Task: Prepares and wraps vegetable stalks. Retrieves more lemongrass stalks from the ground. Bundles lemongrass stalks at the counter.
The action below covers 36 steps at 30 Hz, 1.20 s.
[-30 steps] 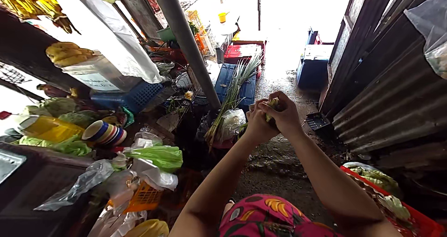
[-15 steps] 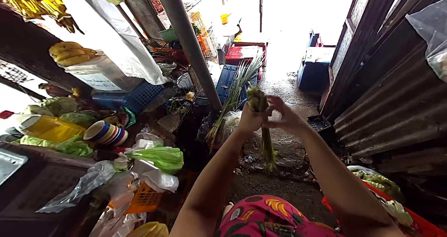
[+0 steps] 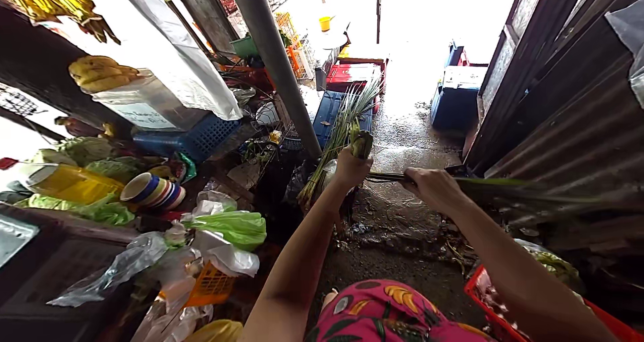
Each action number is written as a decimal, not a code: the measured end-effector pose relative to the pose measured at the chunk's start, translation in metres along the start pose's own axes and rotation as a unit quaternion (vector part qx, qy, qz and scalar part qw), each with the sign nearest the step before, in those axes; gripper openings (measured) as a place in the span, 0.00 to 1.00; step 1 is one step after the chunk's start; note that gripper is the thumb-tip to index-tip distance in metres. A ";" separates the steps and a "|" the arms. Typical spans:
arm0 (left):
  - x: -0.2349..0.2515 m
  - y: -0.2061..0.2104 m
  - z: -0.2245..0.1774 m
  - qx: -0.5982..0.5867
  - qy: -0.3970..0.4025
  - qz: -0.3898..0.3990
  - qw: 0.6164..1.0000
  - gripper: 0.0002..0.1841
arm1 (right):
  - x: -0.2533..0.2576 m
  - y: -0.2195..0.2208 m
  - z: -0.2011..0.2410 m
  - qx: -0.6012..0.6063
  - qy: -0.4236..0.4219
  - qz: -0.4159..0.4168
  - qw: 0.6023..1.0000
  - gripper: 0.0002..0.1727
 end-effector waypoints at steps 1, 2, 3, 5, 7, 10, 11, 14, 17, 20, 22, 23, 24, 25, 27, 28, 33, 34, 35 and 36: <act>0.001 0.002 0.000 0.028 -0.009 0.013 1.000 0.07 | 0.002 -0.011 0.003 -0.034 -0.017 0.000 0.999 0.21; 0.001 0.004 -0.004 0.053 -0.014 0.026 0.998 0.10 | 0.004 -0.021 0.006 -0.059 -0.033 0.000 0.998 0.20; -0.001 0.007 -0.010 0.079 -0.015 0.043 0.996 0.13 | 0.007 -0.032 0.009 -0.078 -0.049 -0.002 0.996 0.20; -0.002 0.011 -0.021 0.128 -0.019 0.093 0.987 0.20 | 0.014 -0.049 0.009 -0.096 -0.090 -0.029 0.991 0.20; -0.001 0.013 -0.020 0.142 -0.019 0.157 0.977 0.24 | 0.021 -0.061 0.005 -0.108 -0.147 -0.081 0.980 0.24; -0.006 0.017 -0.007 0.048 -0.018 0.282 0.958 0.20 | 0.028 -0.076 0.005 -0.128 -0.217 -0.131 0.959 0.33; -0.009 0.020 -0.004 0.004 -0.013 0.323 0.946 0.18 | 0.030 -0.080 0.007 -0.126 -0.237 -0.135 0.954 0.34; -0.022 0.026 -0.008 -0.034 -0.022 0.401 0.915 0.19 | 0.033 -0.091 0.016 -0.110 -0.273 -0.110 0.949 0.38; -0.034 0.026 -0.019 -0.010 0.012 0.416 0.909 0.14 | 0.034 -0.098 0.017 -0.059 -0.269 -0.076 0.958 0.44; -0.046 0.023 -0.029 -0.052 0.050 0.414 0.907 0.12 | 0.034 -0.088 0.011 0.063 -0.282 -0.108 0.951 0.45; -0.051 0.022 -0.033 -0.076 0.049 0.396 0.914 0.15 | 0.033 -0.078 0.012 0.159 -0.303 -0.123 0.932 0.36; -0.052 0.022 -0.034 -0.086 0.046 0.384 0.918 0.18 | 0.033 -0.071 0.012 0.215 -0.313 -0.127 0.917 0.33; -0.053 0.022 -0.035 -0.097 0.046 0.375 0.921 0.22 | 0.032 -0.063 0.012 0.284 -0.315 -0.122 0.897 0.34; -0.052 0.023 -0.034 -0.108 0.048 0.363 0.924 0.24 | 0.031 -0.055 0.012 0.359 -0.309 -0.112 0.873 0.39; -0.050 0.029 -0.028 -0.138 0.066 0.342 0.927 0.23 | 0.029 -0.039 0.014 0.485 -0.281 -0.101 0.822 0.41; -0.048 0.032 -0.025 -0.157 0.077 0.337 0.925 0.21 | 0.028 -0.032 0.016 0.519 -0.262 -0.104 0.807 0.35; -0.045 0.046 -0.009 -0.169 0.086 0.215 0.958 0.21 | 0.031 -0.021 0.031 0.488 -0.111 -0.184 0.846 0.05; -0.044 0.046 -0.007 -0.128 0.089 0.173 0.972 0.29 | 0.032 -0.020 0.034 0.480 -0.091 -0.201 0.849 0.06; -0.041 0.045 -0.004 -0.081 0.093 0.152 0.981 0.40 | 0.032 -0.018 0.035 0.482 -0.072 -0.216 0.846 0.06; -0.037 0.044 -0.001 -0.052 0.102 0.147 0.982 0.46 | 0.033 -0.017 0.036 0.493 -0.059 -0.227 0.838 0.06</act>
Point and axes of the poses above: each hand's wrist, its own x-axis towards the middle knuckle, its own y-axis out of the palm, z = x × y, the point moved 2 cm from there along x, towards the middle knuckle, and after that the axes turned 5 degrees about -y, right-handed, at the moved point
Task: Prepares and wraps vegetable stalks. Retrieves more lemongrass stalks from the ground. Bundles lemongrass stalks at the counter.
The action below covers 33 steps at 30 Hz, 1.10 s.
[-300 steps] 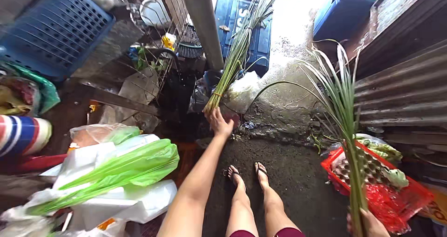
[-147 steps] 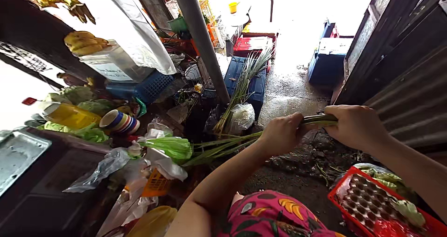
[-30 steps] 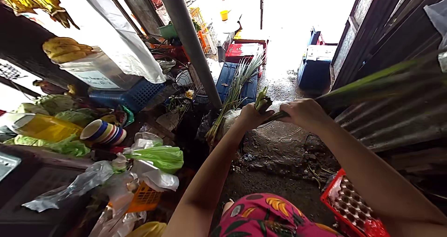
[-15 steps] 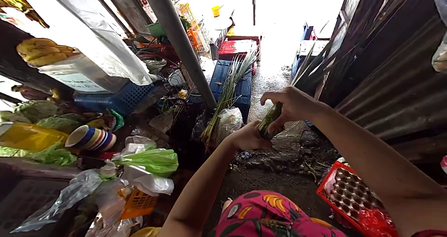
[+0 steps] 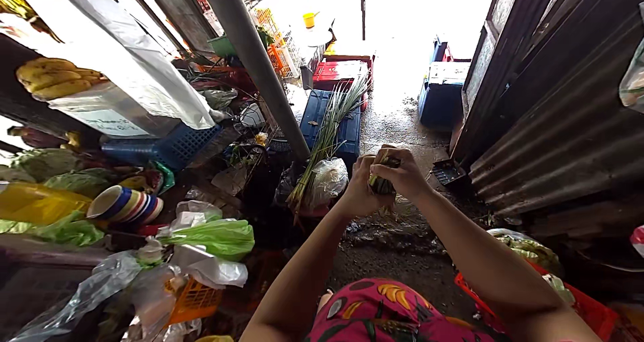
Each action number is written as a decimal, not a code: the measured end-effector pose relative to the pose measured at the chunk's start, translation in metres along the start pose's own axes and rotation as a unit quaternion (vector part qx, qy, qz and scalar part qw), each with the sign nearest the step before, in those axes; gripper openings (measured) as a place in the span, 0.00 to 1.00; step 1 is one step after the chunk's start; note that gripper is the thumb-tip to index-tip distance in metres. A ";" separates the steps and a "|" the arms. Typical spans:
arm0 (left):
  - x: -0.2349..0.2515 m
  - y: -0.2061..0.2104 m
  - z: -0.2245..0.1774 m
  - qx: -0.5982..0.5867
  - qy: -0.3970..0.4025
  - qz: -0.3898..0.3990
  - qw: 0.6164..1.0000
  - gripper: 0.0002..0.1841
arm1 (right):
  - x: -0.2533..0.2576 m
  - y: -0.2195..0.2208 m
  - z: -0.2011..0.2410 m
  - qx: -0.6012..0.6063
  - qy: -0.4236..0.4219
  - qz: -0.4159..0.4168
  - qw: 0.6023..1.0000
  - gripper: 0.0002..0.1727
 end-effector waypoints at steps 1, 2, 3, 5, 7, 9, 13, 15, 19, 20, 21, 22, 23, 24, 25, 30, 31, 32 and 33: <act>0.002 -0.002 0.000 0.009 0.001 0.011 1.000 0.49 | 0.000 0.002 -0.001 0.020 0.003 -0.010 1.000 0.05; 0.003 -0.004 -0.001 0.004 0.003 0.022 1.000 0.48 | 0.001 0.003 -0.001 0.044 0.001 -0.011 0.999 0.05; 0.003 -0.005 -0.004 -0.009 0.007 0.031 0.999 0.44 | 0.002 0.005 -0.001 0.064 -0.004 -0.004 0.998 0.06; 0.005 -0.007 -0.005 -0.037 0.026 0.039 0.998 0.36 | 0.006 0.007 -0.001 0.084 -0.018 0.023 0.996 0.06; 0.008 -0.010 -0.004 -0.041 0.043 0.022 0.998 0.31 | 0.012 0.007 -0.002 0.081 -0.044 0.058 0.994 0.06; 0.011 -0.011 -0.004 -0.051 0.048 0.014 0.997 0.24 | 0.019 0.003 -0.002 0.063 -0.076 0.098 0.990 0.07; 0.015 -0.010 -0.010 -0.092 0.001 0.029 0.995 0.11 | 0.033 -0.012 -0.005 0.011 -0.099 0.130 0.987 0.21; 0.018 -0.012 -0.007 -0.144 -0.014 0.008 0.989 0.08 | 0.032 -0.019 -0.016 0.036 -0.052 0.130 0.990 0.46; 0.019 -0.025 -0.013 -0.264 -0.054 -0.037 0.962 0.09 | -0.008 -0.005 -0.061 0.196 0.074 0.159 0.965 0.56; 0.019 -0.027 -0.013 -0.279 -0.063 -0.044 0.957 0.09 | -0.022 0.003 -0.070 0.235 0.104 0.183 0.949 0.56; 0.020 -0.029 -0.012 -0.289 -0.069 -0.048 0.954 0.10 | -0.036 0.011 -0.076 0.258 0.139 0.201 0.935 0.55; 0.022 -0.031 -0.010 -0.292 -0.073 -0.054 0.952 0.10 | -0.047 0.020 -0.079 0.270 0.173 0.208 0.924 0.53; 0.023 -0.032 -0.008 -0.296 -0.077 -0.058 0.950 0.10 | -0.056 0.027 -0.081 0.275 0.197 0.207 0.918 0.47; 0.023 -0.032 -0.006 -0.304 -0.079 -0.060 0.947 0.10 | -0.062 0.032 -0.082 0.278 0.216 0.199 0.915 0.37; 0.023 -0.032 -0.005 -0.309 -0.083 -0.062 0.945 0.10 | -0.067 0.035 -0.082 0.277 0.227 0.185 0.915 0.27; 0.019 -0.047 -0.002 -0.250 -0.107 -0.037 0.962 0.11 | -0.063 0.009 -0.073 0.141 0.226 0.208 0.941 0.13; 0.018 -0.050 0.000 -0.213 -0.118 -0.017 0.970 0.10 | -0.057 -0.002 -0.068 0.052 0.208 0.241 0.947 0.15; 0.017 -0.050 0.004 -0.172 -0.130 0.003 0.976 0.08 | -0.050 -0.012 -0.062 -0.047 0.184 0.282 0.941 0.18; 0.016 -0.048 0.007 -0.125 -0.140 0.019 0.982 0.06 | -0.042 -0.019 -0.054 -0.140 0.158 0.321 0.923 0.21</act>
Point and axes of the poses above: each hand's wrist, its own x-axis towards the middle knuckle, its own y-axis out of the palm, z = x × y, the point moved 2 cm from there along x, towards the middle knuckle, and after that the axes turned 5 degrees about -y, right-handed, at the moved point
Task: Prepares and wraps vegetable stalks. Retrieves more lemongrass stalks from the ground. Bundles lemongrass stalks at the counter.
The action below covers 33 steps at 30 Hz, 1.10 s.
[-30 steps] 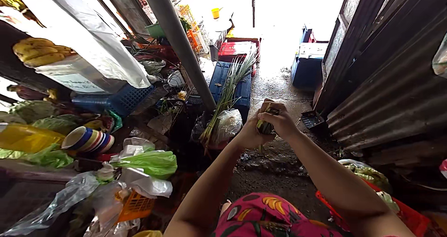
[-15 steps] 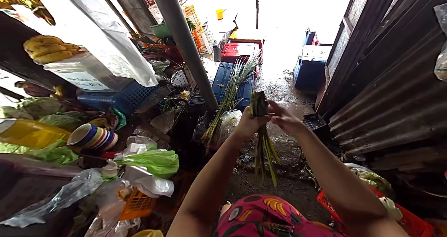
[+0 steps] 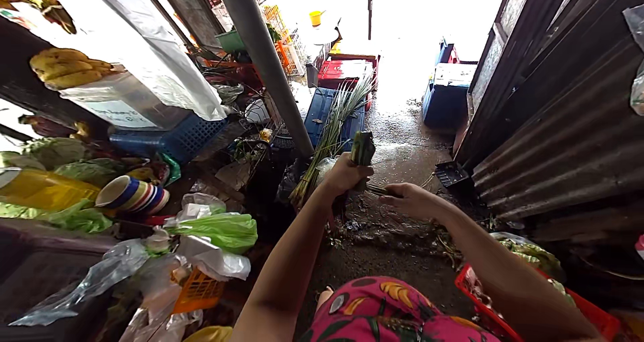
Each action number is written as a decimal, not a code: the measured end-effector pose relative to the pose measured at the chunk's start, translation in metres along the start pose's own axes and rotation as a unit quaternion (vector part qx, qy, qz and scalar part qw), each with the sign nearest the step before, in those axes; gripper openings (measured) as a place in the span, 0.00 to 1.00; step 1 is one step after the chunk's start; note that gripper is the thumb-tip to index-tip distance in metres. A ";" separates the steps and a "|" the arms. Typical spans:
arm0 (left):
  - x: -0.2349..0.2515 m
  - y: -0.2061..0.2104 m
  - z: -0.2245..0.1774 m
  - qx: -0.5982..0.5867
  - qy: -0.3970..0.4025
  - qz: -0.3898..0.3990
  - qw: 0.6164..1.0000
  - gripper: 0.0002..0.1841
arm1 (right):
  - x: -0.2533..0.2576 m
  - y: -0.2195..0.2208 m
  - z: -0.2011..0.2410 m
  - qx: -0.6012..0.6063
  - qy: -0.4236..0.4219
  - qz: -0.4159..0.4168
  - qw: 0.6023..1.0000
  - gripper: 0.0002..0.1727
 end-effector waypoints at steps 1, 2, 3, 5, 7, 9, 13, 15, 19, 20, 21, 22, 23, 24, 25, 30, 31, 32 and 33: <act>0.001 0.003 0.004 0.051 -0.010 0.009 0.999 0.07 | -0.001 -0.010 0.010 -0.086 0.007 0.024 0.996 0.25; 0.001 0.006 0.007 0.094 -0.019 0.023 0.995 0.08 | 0.000 -0.019 0.022 -0.154 0.019 0.041 0.987 0.27; 0.001 0.011 0.009 0.120 -0.029 0.038 0.992 0.09 | 0.000 -0.027 0.035 -0.209 0.036 0.048 0.976 0.28; -0.001 0.019 0.010 0.104 -0.048 0.071 0.991 0.09 | -0.001 -0.042 0.057 -0.281 0.060 0.028 0.958 0.29; -0.006 0.021 0.012 -0.006 -0.059 0.114 0.992 0.08 | -0.001 -0.054 0.066 -0.310 0.044 -0.016 0.950 0.30; -0.012 0.021 0.014 -0.111 -0.060 0.175 0.976 0.08 | 0.002 -0.062 0.066 -0.300 -0.014 -0.063 0.952 0.29; -0.018 0.021 0.018 -0.197 0.005 0.318 0.927 0.09 | 0.007 -0.064 0.068 -0.174 -0.082 -0.102 0.976 0.24; -0.021 0.022 0.017 -0.210 0.027 0.332 0.919 0.09 | 0.009 -0.063 0.069 -0.097 -0.107 -0.132 0.981 0.22; -0.026 0.032 0.009 -0.189 0.016 0.193 0.962 0.18 | 0.016 -0.046 0.068 0.027 -0.098 -0.276 0.956 0.21; -0.028 0.037 0.006 -0.181 0.014 0.145 0.973 0.20 | 0.019 -0.039 0.069 0.071 -0.067 -0.324 0.941 0.22; -0.029 0.042 0.004 -0.171 0.017 0.105 0.980 0.21 | 0.021 -0.033 0.071 0.129 -0.030 -0.364 0.922 0.23; -0.029 0.046 0.002 -0.162 0.021 0.074 0.984 0.20 | 0.024 -0.027 0.073 0.196 -0.003 -0.396 0.897 0.25; -0.030 0.049 0.001 -0.155 0.026 0.053 0.986 0.18 | 0.028 -0.022 0.074 0.259 0.010 -0.416 0.871 0.26; -0.030 0.050 -0.001 -0.152 0.030 0.042 0.987 0.16 | 0.031 -0.017 0.074 0.310 0.014 -0.429 0.848 0.26; -0.030 0.051 -0.003 -0.145 0.026 0.036 0.988 0.15 | 0.035 -0.014 0.073 0.340 0.015 -0.436 0.833 0.25; -0.026 0.046 -0.004 -0.142 -0.047 0.011 0.989 0.13 | 0.042 -0.005 0.067 0.346 0.002 -0.402 0.848 0.32; -0.026 0.044 -0.004 -0.143 -0.061 0.005 0.988 0.12 | 0.043 -0.002 0.068 0.348 -0.008 -0.389 0.853 0.33; -0.026 0.042 -0.003 -0.140 -0.068 0.002 0.988 0.12 | 0.043 0.000 0.068 0.354 -0.017 -0.368 0.860 0.35; -0.026 0.040 -0.002 -0.131 -0.069 0.001 0.989 0.11 | 0.043 0.000 0.068 0.362 -0.025 -0.336 0.869 0.36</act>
Point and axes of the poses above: each hand's wrist, its own x-axis towards the middle knuckle, its own y-axis out of the palm, z = x × y, the point moved 2 cm from there along x, towards the middle knuckle, and after that the axes turned 5 degrees about -y, right-handed, at the moved point
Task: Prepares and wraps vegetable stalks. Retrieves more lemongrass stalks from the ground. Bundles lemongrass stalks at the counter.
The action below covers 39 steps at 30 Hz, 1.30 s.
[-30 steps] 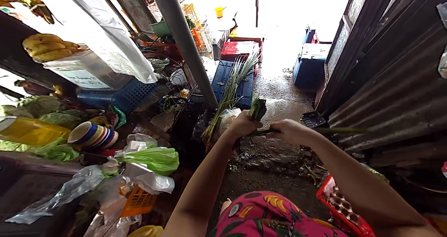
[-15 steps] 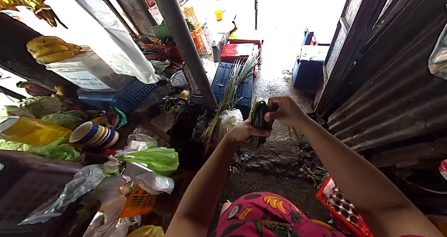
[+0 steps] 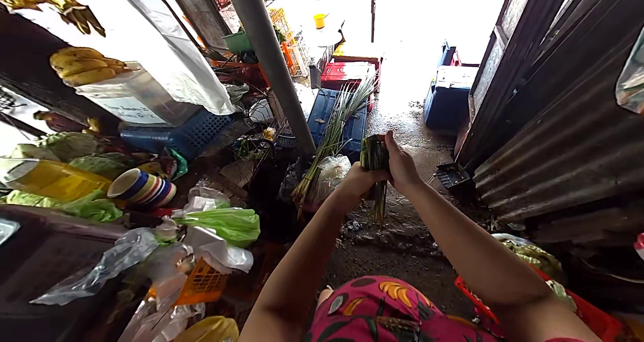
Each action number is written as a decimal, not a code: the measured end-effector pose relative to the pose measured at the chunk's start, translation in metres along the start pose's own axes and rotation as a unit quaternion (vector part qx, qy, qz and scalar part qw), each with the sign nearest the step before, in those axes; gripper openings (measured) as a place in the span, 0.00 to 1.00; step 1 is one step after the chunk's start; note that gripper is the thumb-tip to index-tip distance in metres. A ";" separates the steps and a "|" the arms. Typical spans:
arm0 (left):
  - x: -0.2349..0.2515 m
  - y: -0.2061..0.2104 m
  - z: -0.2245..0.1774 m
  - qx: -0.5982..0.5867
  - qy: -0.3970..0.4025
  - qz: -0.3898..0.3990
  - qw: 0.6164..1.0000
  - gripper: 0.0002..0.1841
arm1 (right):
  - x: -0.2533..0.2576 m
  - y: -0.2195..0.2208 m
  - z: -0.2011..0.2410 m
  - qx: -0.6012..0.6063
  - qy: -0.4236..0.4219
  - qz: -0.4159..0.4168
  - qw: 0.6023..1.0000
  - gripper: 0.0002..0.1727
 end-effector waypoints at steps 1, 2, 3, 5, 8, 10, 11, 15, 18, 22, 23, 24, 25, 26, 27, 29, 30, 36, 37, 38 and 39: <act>0.000 -0.002 0.001 0.013 0.001 -0.003 1.000 0.11 | 0.000 -0.001 0.000 -0.002 0.001 0.037 0.999 0.37; 0.000 -0.005 0.003 0.026 0.001 -0.007 1.000 0.11 | 0.001 -0.003 0.000 -0.011 -0.008 0.081 0.997 0.36; -0.001 -0.007 0.004 0.035 0.005 -0.009 0.999 0.11 | 0.003 -0.007 0.001 -0.021 -0.023 0.134 0.991 0.34; -0.004 -0.010 0.004 0.048 0.030 0.021 0.998 0.14 | 0.007 -0.013 0.007 -0.014 -0.031 0.217 0.975 0.35; -0.007 -0.003 0.005 0.069 0.075 0.073 0.992 0.19 | 0.007 -0.009 0.013 0.034 -0.024 0.249 0.967 0.28; -0.010 0.000 0.001 0.102 0.095 0.055 0.989 0.19 | 0.000 0.001 0.020 0.026 -0.038 0.177 0.983 0.09; -0.013 0.002 -0.001 0.139 0.096 0.017 0.985 0.20 | -0.003 0.005 0.022 0.019 -0.051 0.143 0.988 0.07; -0.020 -0.004 -0.009 0.342 0.070 -0.154 0.924 0.67 | -0.011 0.008 0.027 -0.020 -0.080 0.048 0.995 0.10; -0.025 0.001 -0.010 0.286 0.133 -0.103 0.943 0.57 | -0.014 0.015 0.027 -0.009 -0.086 0.016 0.996 0.12; -0.022 0.003 -0.008 0.207 0.132 0.020 0.969 0.18 | -0.014 0.020 0.029 -0.018 -0.102 0.026 0.994 0.18; -0.024 0.005 -0.009 0.202 0.127 0.017 0.971 0.14 | -0.013 0.019 0.029 -0.030 -0.112 0.036 0.993 0.18; -0.026 0.007 -0.010 0.185 0.122 0.010 0.975 0.11 | -0.012 0.019 0.030 -0.047 -0.125 0.051 0.990 0.17; -0.028 0.007 -0.011 0.165 0.110 0.009 0.980 0.11 | -0.009 0.019 0.032 -0.067 -0.138 0.066 0.986 0.15; -0.030 0.005 -0.012 0.144 0.099 0.015 0.985 0.12 | -0.006 0.017 0.033 -0.086 -0.153 0.086 0.981 0.11; -0.029 0.002 -0.011 0.119 0.093 0.023 0.988 0.12 | -0.003 0.015 0.033 -0.099 -0.175 0.111 0.973 0.10; -0.023 -0.007 -0.005 0.077 0.108 0.031 0.991 0.10 | 0.000 0.003 0.029 -0.118 -0.224 0.163 0.954 0.25; -0.024 -0.013 -0.004 0.055 0.112 0.036 0.992 0.09 | -0.001 -0.004 0.022 -0.122 -0.221 0.180 0.951 0.37; -0.044 -0.033 -0.008 -0.033 0.129 -0.049 0.990 0.08 | -0.051 0.000 -0.054 0.066 0.111 0.295 0.947 0.30; -0.043 -0.037 -0.005 -0.030 0.137 -0.065 0.988 0.08 | -0.056 0.002 -0.058 0.077 0.143 0.292 0.942 0.25; -0.041 -0.042 -0.003 -0.022 0.147 -0.081 0.986 0.08 | -0.058 0.005 -0.059 0.075 0.165 0.289 0.940 0.23; -0.038 -0.048 -0.001 -0.006 0.159 -0.098 0.982 0.08 | -0.058 0.007 -0.058 0.070 0.183 0.294 0.935 0.22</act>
Point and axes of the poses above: each hand's wrist, its own x-axis towards the middle knuckle, its own y-axis out of the palm, z = x × y, the point moved 2 cm from there along x, towards the middle knuckle, and after that the axes turned 5 degrees about -y, right-handed, at the moved point
